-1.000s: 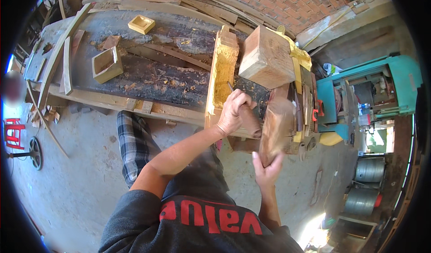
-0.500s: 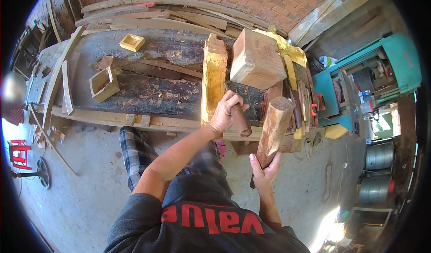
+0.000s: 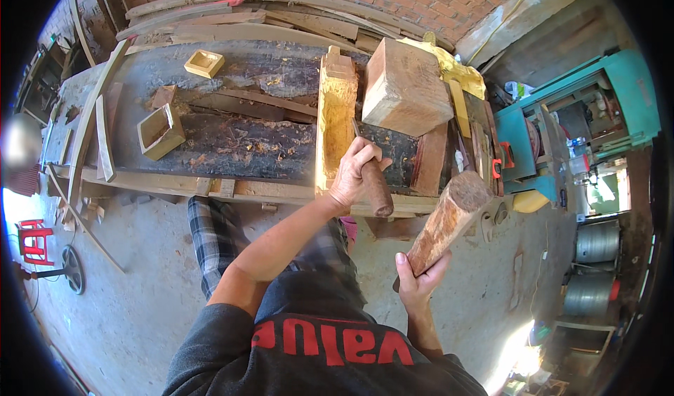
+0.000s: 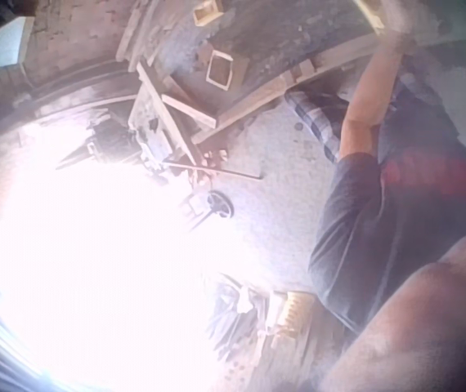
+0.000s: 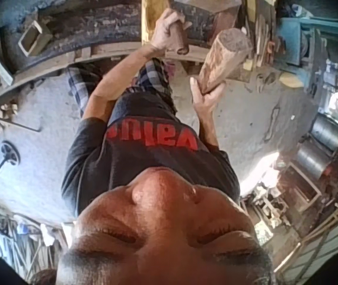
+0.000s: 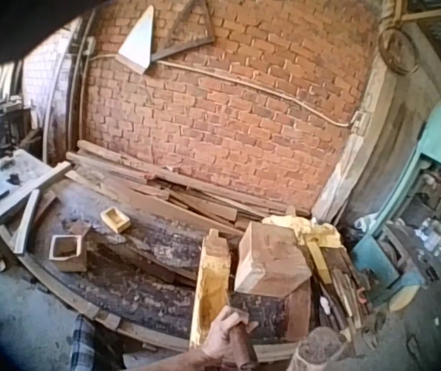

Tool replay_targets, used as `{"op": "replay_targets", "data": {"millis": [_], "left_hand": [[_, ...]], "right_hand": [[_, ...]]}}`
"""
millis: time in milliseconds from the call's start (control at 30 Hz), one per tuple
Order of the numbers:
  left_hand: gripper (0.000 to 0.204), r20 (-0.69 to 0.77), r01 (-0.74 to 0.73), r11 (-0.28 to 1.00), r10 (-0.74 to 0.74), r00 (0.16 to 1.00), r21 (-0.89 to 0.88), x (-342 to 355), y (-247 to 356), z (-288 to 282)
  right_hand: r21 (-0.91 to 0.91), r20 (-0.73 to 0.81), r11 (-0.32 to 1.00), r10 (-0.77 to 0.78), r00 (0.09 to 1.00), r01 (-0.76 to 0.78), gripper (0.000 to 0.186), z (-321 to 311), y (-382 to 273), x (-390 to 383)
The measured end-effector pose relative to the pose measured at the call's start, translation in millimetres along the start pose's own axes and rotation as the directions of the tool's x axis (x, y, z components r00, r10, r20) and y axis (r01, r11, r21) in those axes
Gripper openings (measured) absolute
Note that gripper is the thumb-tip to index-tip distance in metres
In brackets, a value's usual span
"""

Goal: Carving a wooden workpiece using a hand chisel and a wooden mallet at a workbench.

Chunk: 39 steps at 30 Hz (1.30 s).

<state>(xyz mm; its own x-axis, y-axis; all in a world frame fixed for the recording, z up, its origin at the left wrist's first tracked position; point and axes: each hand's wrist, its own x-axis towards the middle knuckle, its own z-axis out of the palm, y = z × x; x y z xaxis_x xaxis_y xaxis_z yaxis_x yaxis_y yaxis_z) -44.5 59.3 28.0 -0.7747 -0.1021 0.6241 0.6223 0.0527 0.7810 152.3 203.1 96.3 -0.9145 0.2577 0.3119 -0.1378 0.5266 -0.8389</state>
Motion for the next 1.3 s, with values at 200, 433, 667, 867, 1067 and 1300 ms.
{"op": "replay_targets", "data": {"millis": [200,433,667,867,1067,1300], "left_hand": [[0.028,0.052,0.123,0.991,-0.126,0.991,0.048,2,-5,-1],[0.028,0.071,0.118,0.993,-0.117,0.991,-0.006,-2,-1,2],[0.032,0.047,0.086,0.996,-0.086,0.995,-0.015,1,-4,0],[0.032,0.048,0.158,0.984,-0.154,0.987,-0.080,-2,-4,1],[0.029,0.058,0.193,0.980,-0.191,0.980,-0.046,-2,-10,-3],[0.026,-0.013,0.266,0.944,-0.274,0.962,-0.195,3,-11,-4]], "right_hand": [[-0.047,0.065,0.997,0.065,0.996,-0.062,0.056,7,-24,18],[-0.345,0.248,0.919,-0.105,0.963,0.189,0.048,2,35,3],[-0.083,-0.048,0.972,-0.224,0.973,0.220,0.048,19,37,3],[-0.163,0.015,0.983,-0.084,0.996,0.085,0.061,24,49,-5],[-0.180,0.147,0.984,0.018,0.989,0.009,0.057,38,52,5],[-0.001,-0.069,0.966,-0.256,0.964,0.257,0.065,30,56,-1]]}}
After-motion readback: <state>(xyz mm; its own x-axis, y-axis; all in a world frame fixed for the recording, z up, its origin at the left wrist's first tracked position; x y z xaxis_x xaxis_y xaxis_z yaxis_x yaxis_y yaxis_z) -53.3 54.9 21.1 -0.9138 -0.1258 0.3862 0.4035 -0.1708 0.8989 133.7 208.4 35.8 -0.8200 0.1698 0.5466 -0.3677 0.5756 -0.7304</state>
